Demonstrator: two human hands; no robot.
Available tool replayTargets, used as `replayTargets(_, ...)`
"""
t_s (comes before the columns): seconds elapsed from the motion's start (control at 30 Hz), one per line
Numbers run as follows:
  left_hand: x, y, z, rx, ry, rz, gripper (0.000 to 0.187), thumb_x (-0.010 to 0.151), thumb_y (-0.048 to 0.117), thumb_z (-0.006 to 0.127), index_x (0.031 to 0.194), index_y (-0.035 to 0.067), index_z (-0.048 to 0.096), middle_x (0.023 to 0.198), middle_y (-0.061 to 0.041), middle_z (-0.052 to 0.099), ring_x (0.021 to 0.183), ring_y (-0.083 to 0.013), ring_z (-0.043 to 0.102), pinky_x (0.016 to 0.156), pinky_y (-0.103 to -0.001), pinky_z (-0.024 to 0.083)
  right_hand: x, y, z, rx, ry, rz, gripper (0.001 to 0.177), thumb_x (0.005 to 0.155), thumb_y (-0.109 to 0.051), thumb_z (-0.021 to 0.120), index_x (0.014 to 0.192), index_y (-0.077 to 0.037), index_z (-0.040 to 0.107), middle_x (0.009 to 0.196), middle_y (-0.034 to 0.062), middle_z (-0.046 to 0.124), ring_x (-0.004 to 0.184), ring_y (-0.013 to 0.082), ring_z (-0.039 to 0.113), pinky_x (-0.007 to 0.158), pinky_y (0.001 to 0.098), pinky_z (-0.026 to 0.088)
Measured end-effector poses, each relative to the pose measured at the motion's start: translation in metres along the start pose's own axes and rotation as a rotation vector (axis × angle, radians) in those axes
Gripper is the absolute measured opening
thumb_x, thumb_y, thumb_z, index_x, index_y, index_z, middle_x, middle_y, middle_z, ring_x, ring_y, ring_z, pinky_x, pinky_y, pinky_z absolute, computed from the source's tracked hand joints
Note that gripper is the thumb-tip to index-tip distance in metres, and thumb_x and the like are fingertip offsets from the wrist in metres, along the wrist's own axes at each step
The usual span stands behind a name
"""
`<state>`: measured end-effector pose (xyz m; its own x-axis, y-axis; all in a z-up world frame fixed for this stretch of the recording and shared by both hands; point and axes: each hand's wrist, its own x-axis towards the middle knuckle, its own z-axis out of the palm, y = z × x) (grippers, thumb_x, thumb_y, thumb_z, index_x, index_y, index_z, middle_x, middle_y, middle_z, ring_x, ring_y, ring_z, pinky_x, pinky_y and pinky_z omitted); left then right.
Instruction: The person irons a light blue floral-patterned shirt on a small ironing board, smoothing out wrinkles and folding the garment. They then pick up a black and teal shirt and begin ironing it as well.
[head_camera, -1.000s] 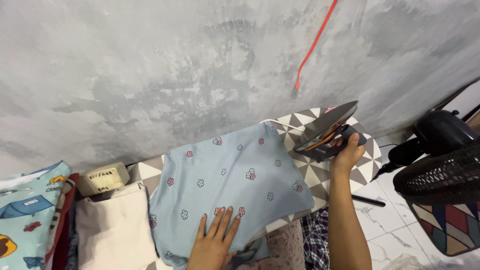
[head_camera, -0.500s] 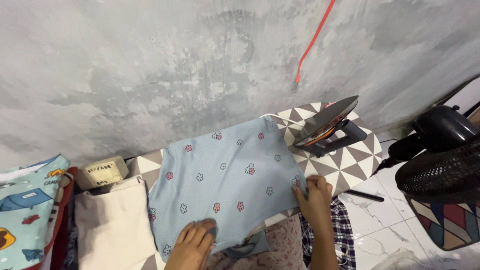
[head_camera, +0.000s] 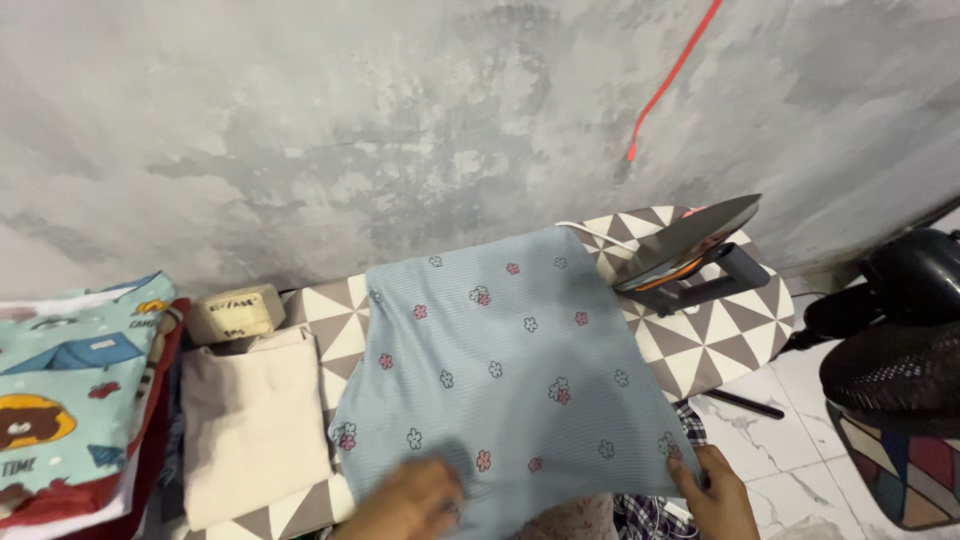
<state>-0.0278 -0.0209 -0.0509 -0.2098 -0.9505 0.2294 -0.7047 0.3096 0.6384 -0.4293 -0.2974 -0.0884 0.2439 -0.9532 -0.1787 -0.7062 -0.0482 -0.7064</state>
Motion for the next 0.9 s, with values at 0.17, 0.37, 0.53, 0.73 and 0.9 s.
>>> replayTargets(0.17,0.037,-0.012,-0.102,0.495,0.281,-0.897,0.051,0.089,0.043,0.072,0.112,-0.001,0.059,0.106,-0.020,0.063,0.099,-0.0394,0.062,0.082,-0.049,0.051,0.016,0.007,0.011,-0.103,0.046,-0.094,0.034,0.085,-0.026,0.078,0.090,0.005,0.066,0.061,0.0127,0.061,0.056,0.0180,0.055,0.055,0.0344,0.047)
replayTargets(0.37,0.036,-0.065,-0.101,0.035,0.276,-0.908,0.036,0.092,0.031,0.074,0.099,-0.002,0.060,0.091,-0.019,0.066,0.087,-0.0334,0.066,0.079,-0.045,0.057,0.023,0.003,0.016,-0.149,-0.022,0.107,0.033,0.090,-0.030,0.080,0.100,0.001,0.072,0.064,0.0182,0.064,0.058,0.0210,0.054,0.057,0.0387,0.044)
replayTargets(0.53,0.045,-0.077,-0.095,-1.035,0.687,-0.872,0.045,0.087,0.006,0.070,0.128,0.008,0.049,0.108,-0.018,0.070,0.098,-0.0306,0.069,0.087,-0.044,0.061,0.022,0.016,0.024,-0.051,-0.020,0.019,0.035,0.086,-0.028,0.076,0.097,0.005,0.069,0.066,0.0183,0.064,0.060,0.0204,0.057,0.058,0.0384,0.048)
replayTargets(0.73,0.050,-0.049,-0.110,-1.049,1.023,-0.705,0.100,0.080,-0.008,0.061,0.159,0.036,0.018,0.159,-0.013,0.036,0.134,-0.0321,0.053,0.099,-0.045,0.057,0.024,0.003,0.017,-0.096,-0.117,0.184,0.036,0.093,-0.030,0.070,0.100,0.006,0.069,0.072,0.0216,0.067,0.063,0.0248,0.065,0.062,0.0408,0.051)
replayTargets(0.9,0.044,-0.030,-0.108,-0.556,1.130,-0.565,0.117,0.084,-0.015,0.057,0.162,0.034,-0.013,0.174,-0.016,0.008,0.152,-0.0392,0.026,0.113,-0.049,0.044,0.021,-0.013,0.010,-0.146,-0.128,0.169,0.037,0.091,-0.032,0.071,0.102,0.003,0.072,0.074,0.0210,0.069,0.064,0.0258,0.069,0.063,0.0400,0.052)
